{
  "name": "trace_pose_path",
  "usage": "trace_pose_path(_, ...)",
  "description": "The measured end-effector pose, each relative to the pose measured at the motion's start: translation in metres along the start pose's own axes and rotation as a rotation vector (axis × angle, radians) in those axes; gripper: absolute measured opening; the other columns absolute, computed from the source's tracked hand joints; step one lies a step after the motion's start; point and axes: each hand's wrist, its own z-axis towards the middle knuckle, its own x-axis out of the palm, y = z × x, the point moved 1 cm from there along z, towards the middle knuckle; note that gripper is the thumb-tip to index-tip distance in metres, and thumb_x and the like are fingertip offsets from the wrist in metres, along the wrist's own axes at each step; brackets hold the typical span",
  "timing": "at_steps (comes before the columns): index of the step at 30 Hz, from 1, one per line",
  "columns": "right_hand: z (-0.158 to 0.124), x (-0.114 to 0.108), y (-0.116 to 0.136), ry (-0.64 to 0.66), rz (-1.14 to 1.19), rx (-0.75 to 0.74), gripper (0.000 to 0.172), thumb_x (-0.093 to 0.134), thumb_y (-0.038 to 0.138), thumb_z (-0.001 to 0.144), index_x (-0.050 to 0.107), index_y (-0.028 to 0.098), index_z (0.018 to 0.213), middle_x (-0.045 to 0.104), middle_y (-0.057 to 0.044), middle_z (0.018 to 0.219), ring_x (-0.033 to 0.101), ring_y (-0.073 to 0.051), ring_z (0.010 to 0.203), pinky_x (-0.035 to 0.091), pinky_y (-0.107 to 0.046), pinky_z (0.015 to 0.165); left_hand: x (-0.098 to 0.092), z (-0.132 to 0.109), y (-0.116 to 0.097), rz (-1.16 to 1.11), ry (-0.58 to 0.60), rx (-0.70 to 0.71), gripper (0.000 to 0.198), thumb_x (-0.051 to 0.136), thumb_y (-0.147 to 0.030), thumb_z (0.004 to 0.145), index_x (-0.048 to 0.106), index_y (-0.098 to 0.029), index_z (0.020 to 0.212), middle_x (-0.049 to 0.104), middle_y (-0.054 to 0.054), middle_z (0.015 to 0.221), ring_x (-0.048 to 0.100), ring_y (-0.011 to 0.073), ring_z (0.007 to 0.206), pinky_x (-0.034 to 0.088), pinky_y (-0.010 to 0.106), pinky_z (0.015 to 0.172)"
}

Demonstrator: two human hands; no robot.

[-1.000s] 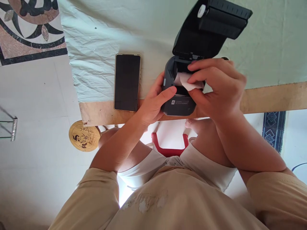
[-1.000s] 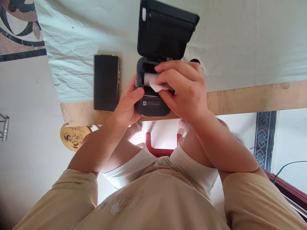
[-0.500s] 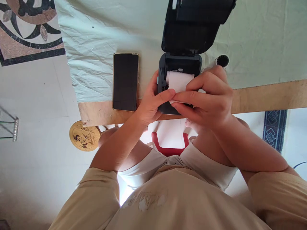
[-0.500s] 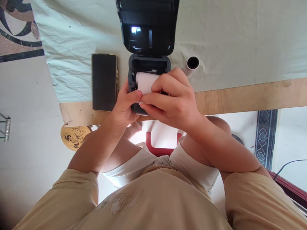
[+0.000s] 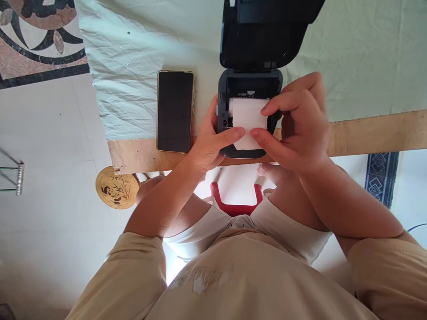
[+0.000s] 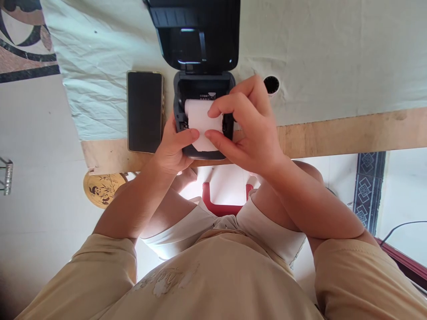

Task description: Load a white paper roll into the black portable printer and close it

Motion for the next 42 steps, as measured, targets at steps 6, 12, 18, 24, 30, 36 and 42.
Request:
trace_pose_path(6,0.006,-0.005,-0.013,-0.305,0.286,0.115,0.043,0.066,0.036,0.078,0.054,0.035,0.120,0.046,-0.002,0.121,0.051,-0.018,0.112,0.041,-0.021,0.050,-0.003,0.001,0.002,0.054,0.080,-0.047,0.058,0.081,-0.025,0.059,0.052,-0.028,0.110,0.065,-0.003,0.097,0.068,0.0158,0.086,0.058,0.030,0.075)
trace_pose_path(12,0.009,-0.009,-0.018,-0.335,0.303,0.088,0.040,0.061,0.047,0.082,0.056,0.038,0.121,0.045,0.002,0.124,0.057,-0.018,0.109,0.051,-0.021,0.058,-0.004,0.001,0.001,0.137,0.156,-0.030,0.083,0.081,-0.023,0.057,0.041,-0.034,0.129,0.062,-0.003,0.101,0.064,0.0135,0.086,0.054,0.025,0.071)
trace_pose_path(18,0.008,-0.008,-0.011,-0.280,0.298,0.122,0.031,0.063,0.037,0.079,0.063,0.033,0.110,0.058,0.001,0.113,0.058,-0.019,0.109,0.042,-0.019,0.046,-0.004,0.000,0.002,0.227,0.122,0.001,0.104,0.081,-0.031,0.057,0.021,-0.044,0.141,0.060,-0.003,0.115,0.064,0.0174,0.098,0.052,0.029,0.079)
trace_pose_path(24,0.007,-0.012,-0.011,-0.212,0.229,0.157,0.029,0.062,0.040,0.080,0.060,0.034,0.108,0.056,0.001,0.116,0.053,-0.021,0.119,0.049,-0.022,0.053,-0.003,0.000,0.001,0.212,0.050,0.008,0.108,0.082,-0.032,0.056,0.019,-0.044,0.143,0.062,-0.003,0.116,0.062,0.0203,0.109,0.053,0.030,0.084)
trace_pose_path(30,0.005,-0.009,-0.014,-0.135,0.134,0.125,0.030,0.062,0.048,0.077,0.060,0.028,0.099,0.055,-0.001,0.119,0.054,-0.022,0.111,0.046,-0.027,0.054,-0.002,0.002,0.003,0.163,0.074,0.019,0.113,0.083,-0.031,0.053,0.017,-0.047,0.143,0.056,-0.005,0.133,0.058,0.0210,0.119,0.053,0.032,0.092)
trace_pose_path(36,0.001,-0.007,-0.018,-0.052,0.073,0.142,0.036,0.061,0.054,0.073,0.063,0.026,0.096,0.052,-0.008,0.125,0.054,-0.016,0.073,0.044,-0.036,0.053,0.003,0.001,-0.003,0.114,0.059,0.008,0.110,0.082,-0.027,0.055,0.019,-0.048,0.143,0.044,-0.004,0.147,0.054,0.0220,0.126,0.052,0.034,0.099)
trace_pose_path(42,0.000,-0.006,-0.017,-0.050,0.104,0.177,0.048,0.047,0.066,0.075,0.059,0.035,0.110,0.054,-0.002,0.122,0.056,-0.026,0.101,0.047,-0.038,0.060,0.004,0.001,-0.005,0.122,0.061,-0.001,0.113,0.083,-0.027,0.051,0.019,-0.049,0.142,0.040,-0.008,0.150,0.045,0.0229,0.135,0.049,0.035,0.104)
